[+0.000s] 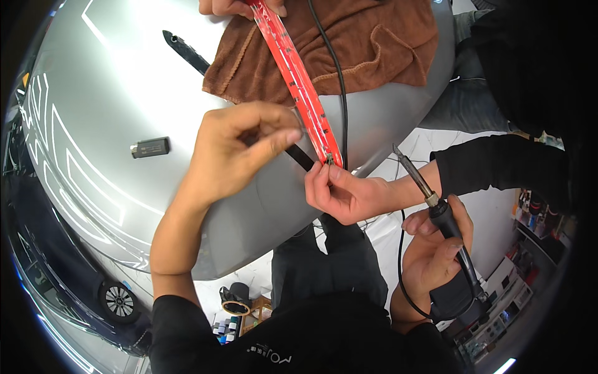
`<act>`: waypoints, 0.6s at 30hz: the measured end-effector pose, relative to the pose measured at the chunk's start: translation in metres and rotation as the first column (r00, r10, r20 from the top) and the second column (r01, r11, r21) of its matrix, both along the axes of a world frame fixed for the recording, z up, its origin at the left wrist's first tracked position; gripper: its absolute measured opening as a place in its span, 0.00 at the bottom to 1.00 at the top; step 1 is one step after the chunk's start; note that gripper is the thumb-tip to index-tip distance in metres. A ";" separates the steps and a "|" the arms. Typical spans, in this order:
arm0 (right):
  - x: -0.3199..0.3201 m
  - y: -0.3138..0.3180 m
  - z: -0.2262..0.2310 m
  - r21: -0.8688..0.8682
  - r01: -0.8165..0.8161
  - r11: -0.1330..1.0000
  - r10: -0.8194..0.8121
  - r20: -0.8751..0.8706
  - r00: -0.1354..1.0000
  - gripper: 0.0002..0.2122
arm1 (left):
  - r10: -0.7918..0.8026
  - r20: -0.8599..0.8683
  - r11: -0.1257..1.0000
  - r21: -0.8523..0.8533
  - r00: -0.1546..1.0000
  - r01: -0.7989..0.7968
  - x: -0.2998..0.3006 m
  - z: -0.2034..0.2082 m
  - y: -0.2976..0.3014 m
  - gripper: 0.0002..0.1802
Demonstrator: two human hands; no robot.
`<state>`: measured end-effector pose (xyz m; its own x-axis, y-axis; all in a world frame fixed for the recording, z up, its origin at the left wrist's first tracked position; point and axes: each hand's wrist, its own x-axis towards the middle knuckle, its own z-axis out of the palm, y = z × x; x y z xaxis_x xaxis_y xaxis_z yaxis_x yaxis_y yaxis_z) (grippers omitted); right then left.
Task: The person uses a soldering iron to attach wires to a red LED strip placed on a car hood. They hold the strip steady with one hand while applying solder to connection points with the other. A second person assists by holding the strip and tools nearby.
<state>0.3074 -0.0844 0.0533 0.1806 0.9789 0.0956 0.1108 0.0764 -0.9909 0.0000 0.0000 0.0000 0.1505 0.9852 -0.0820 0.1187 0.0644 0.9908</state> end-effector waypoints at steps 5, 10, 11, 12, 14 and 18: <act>0.000 0.007 -0.019 0.078 -0.077 0.994 0.076 0.009 0.997 0.33 | -0.051 0.025 0.989 0.143 0.998 0.046 -0.003 -0.015 -0.003 0.07; 0.000 0.014 -0.019 -0.014 -0.129 0.992 0.129 -0.011 0.992 0.30 | 0.031 0.084 0.990 -0.143 0.996 -0.019 0.006 -0.009 -0.013 0.07; 0.000 0.015 -0.020 -0.011 -0.125 0.992 0.125 -0.020 0.992 0.30 | 0.060 0.093 0.978 -0.206 0.994 -0.039 0.006 -0.009 -0.014 0.07; 0.000 0.018 -0.021 -0.013 -0.124 0.992 0.124 -0.016 0.992 0.30 | 0.024 0.037 0.987 -0.163 0.999 -0.017 0.006 -0.010 -0.014 0.07; 0.000 0.023 -0.022 -0.018 -0.123 0.992 0.123 -0.009 0.992 0.30 | -0.041 -0.081 0.996 -0.080 0.996 0.035 0.004 -0.011 -0.014 0.08; -0.003 0.027 -0.016 -0.099 -0.173 0.980 0.184 0.116 0.976 0.34 | -0.097 -0.164 0.995 0.018 0.982 0.101 0.004 -0.013 -0.015 0.07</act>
<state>0.3039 -0.0571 0.0373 -0.0058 0.9998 0.0187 0.2258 0.0195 -0.9740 0.0039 -0.0149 -0.0132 0.2344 0.9682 -0.0875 0.2827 0.0182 0.9590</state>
